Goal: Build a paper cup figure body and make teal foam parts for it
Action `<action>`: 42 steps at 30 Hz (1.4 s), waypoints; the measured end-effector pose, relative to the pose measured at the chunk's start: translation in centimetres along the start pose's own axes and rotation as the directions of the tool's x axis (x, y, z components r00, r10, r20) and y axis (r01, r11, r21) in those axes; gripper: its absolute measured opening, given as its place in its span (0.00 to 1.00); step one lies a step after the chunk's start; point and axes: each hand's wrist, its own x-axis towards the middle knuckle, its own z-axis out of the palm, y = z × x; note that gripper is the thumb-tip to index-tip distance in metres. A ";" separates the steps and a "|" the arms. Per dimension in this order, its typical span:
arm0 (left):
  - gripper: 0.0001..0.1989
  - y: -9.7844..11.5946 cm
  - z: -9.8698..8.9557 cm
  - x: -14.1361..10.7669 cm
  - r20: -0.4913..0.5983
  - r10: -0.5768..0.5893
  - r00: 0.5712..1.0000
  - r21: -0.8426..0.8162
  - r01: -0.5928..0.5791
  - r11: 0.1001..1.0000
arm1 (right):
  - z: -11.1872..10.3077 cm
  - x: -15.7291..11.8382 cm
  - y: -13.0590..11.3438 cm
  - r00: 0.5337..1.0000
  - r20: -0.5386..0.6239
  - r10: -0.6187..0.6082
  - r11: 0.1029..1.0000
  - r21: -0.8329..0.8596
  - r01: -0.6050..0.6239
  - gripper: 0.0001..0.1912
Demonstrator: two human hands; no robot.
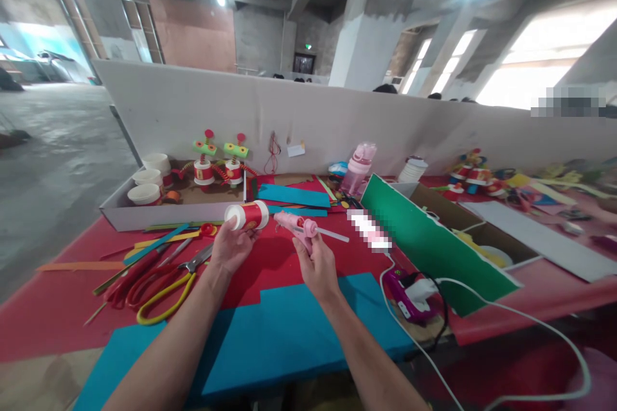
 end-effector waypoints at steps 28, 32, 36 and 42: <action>0.16 0.0 -0.2 0.1 -0.008 0.007 1.000 -0.025 -0.007 1.000 | 0.6 -1.0 0.0 1.000 0.012 0.020 1.000 0.018 -0.020 0.18; 0.13 0.0 -0.3 0.2 -0.038 0.001 0.999 -0.033 -0.002 0.999 | 0.9 -1.3 0.1 1.000 -0.003 -0.002 1.000 0.013 0.002 0.18; 0.14 0.2 -0.4 0.3 -0.063 0.010 0.998 -0.052 -0.013 0.999 | 1.2 -1.7 0.2 0.998 -0.059 0.005 0.999 0.040 -0.002 0.17; 0.17 0.3 -0.2 0.5 -0.109 0.030 0.994 -0.064 -0.037 0.997 | 1.7 -2.6 -0.1 1.000 0.000 0.028 0.998 0.064 -0.028 0.13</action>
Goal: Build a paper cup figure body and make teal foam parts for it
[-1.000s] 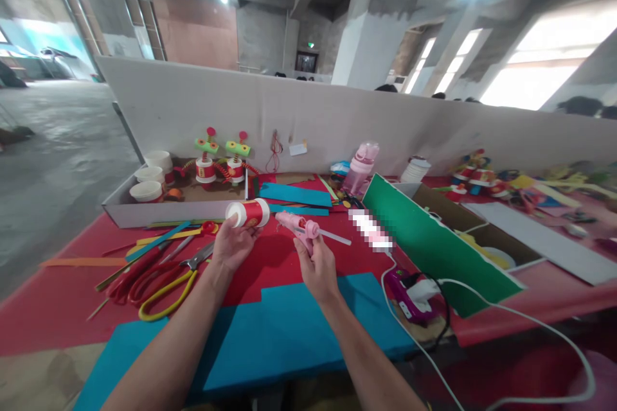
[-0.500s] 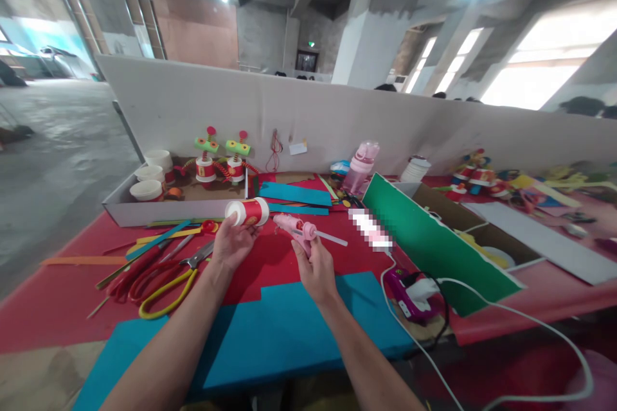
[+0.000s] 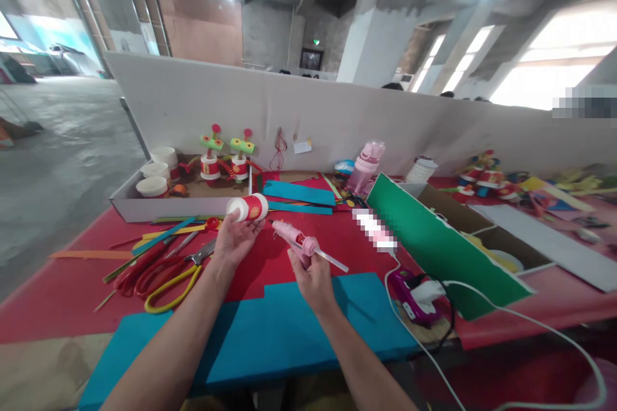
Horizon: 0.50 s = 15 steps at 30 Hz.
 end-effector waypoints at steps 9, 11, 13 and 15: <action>0.13 -0.2 0.1 0.0 -0.022 -0.033 0.999 0.014 0.033 0.999 | 0.4 -0.4 0.4 0.940 0.291 -0.178 0.925 -0.277 0.261 0.13; 0.13 -0.2 0.1 0.1 -0.055 -0.052 0.997 -0.011 0.052 0.999 | 0.4 0.0 0.5 0.919 0.327 -0.218 0.894 -0.310 0.323 0.14; 0.14 -0.2 0.1 0.2 -0.089 -0.079 0.993 -0.038 0.076 0.996 | 0.4 0.3 0.6 0.909 0.334 -0.250 0.870 -0.333 0.362 0.14; 0.15 -0.1 0.0 0.2 -0.110 -0.105 0.988 -0.047 0.101 0.994 | 0.4 0.5 0.8 0.902 0.331 -0.278 0.849 -0.354 0.392 0.15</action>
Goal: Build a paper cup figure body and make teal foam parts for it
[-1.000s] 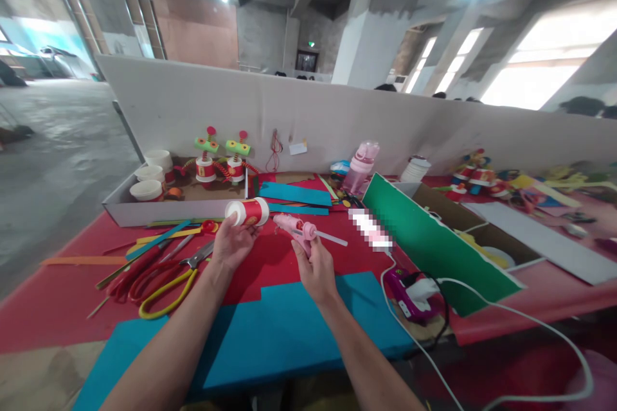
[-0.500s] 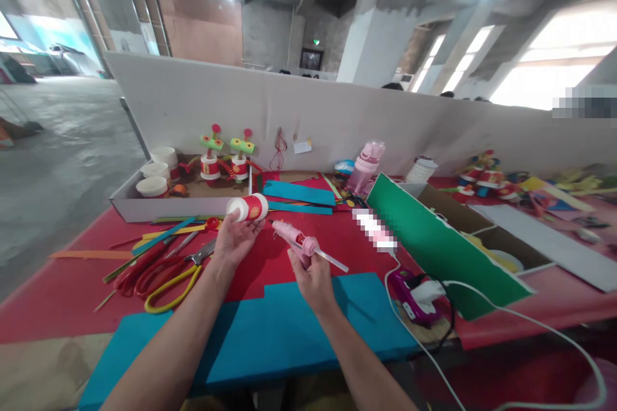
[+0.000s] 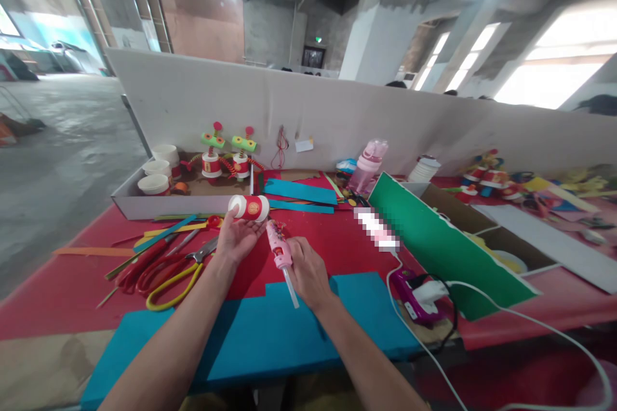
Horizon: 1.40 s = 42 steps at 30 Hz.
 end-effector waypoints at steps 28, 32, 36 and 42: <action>0.14 0.0 0.3 -0.4 0.024 0.018 1.000 0.043 -0.019 0.999 | 1.8 0.6 1.3 0.987 -0.041 0.153 0.988 -0.005 -0.154 0.10; 0.15 0.0 0.2 -0.3 0.032 0.016 0.999 0.062 -0.018 0.998 | 1.9 0.6 1.4 0.987 -0.053 0.152 0.988 0.002 -0.152 0.10; 0.15 0.0 0.3 -0.3 0.039 0.019 0.999 0.064 -0.021 0.998 | 1.9 0.6 1.4 0.989 -0.049 0.137 0.991 0.017 -0.136 0.10; 0.15 0.0 0.4 -0.5 0.031 0.020 0.999 0.069 -0.022 0.997 | 1.7 0.4 1.2 0.989 -0.031 0.148 0.989 0.008 -0.148 0.09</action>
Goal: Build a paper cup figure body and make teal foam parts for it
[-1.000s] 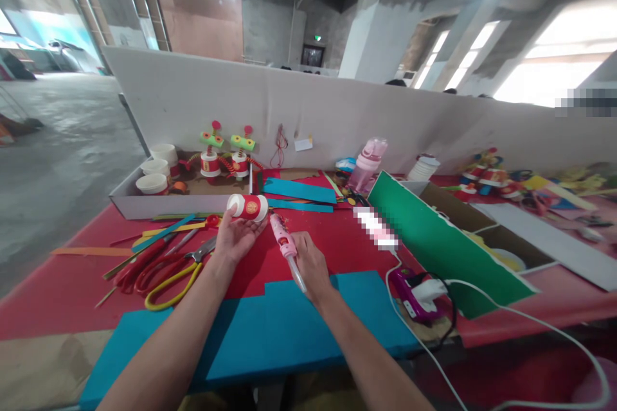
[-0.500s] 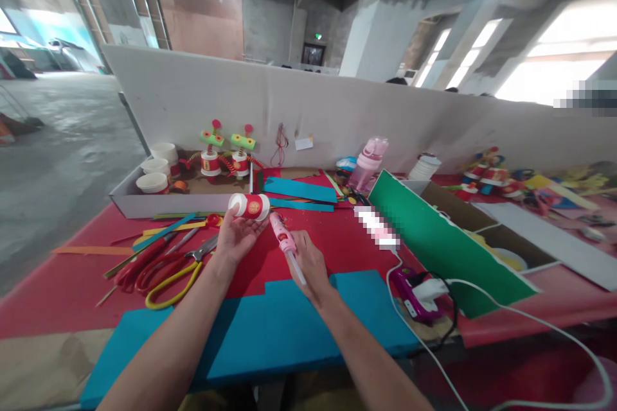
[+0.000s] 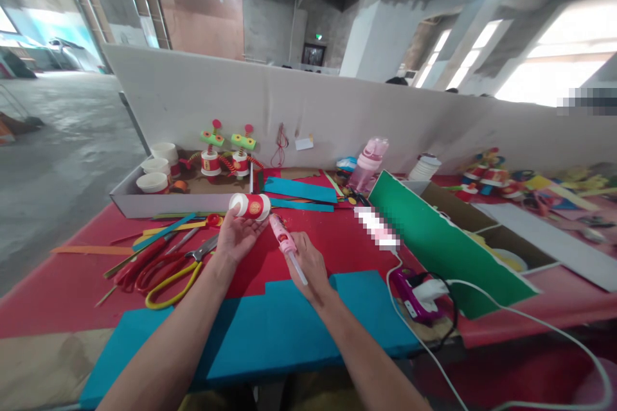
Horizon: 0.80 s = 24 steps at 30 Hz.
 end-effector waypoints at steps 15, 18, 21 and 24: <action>0.15 -0.1 -0.3 0.1 0.036 0.009 0.999 0.028 -0.010 1.000 | -0.2 -0.3 -0.4 1.000 -0.019 0.021 1.000 0.019 -0.020 0.11; 0.15 -0.1 -0.1 0.0 0.021 0.003 1.000 0.023 -0.003 1.000 | -0.5 0.0 -0.6 0.999 -0.038 0.026 0.999 0.029 -0.025 0.11; 0.14 -0.2 0.0 -0.1 0.019 -0.007 1.000 0.013 0.007 1.000 | -0.7 0.3 -0.6 0.999 -0.048 0.020 0.998 0.052 -0.018 0.11; 0.14 -0.2 0.1 -0.2 0.030 -0.005 1.000 -0.005 0.005 1.000 | -0.9 0.5 -0.6 0.998 -0.056 0.017 0.997 0.074 -0.013 0.09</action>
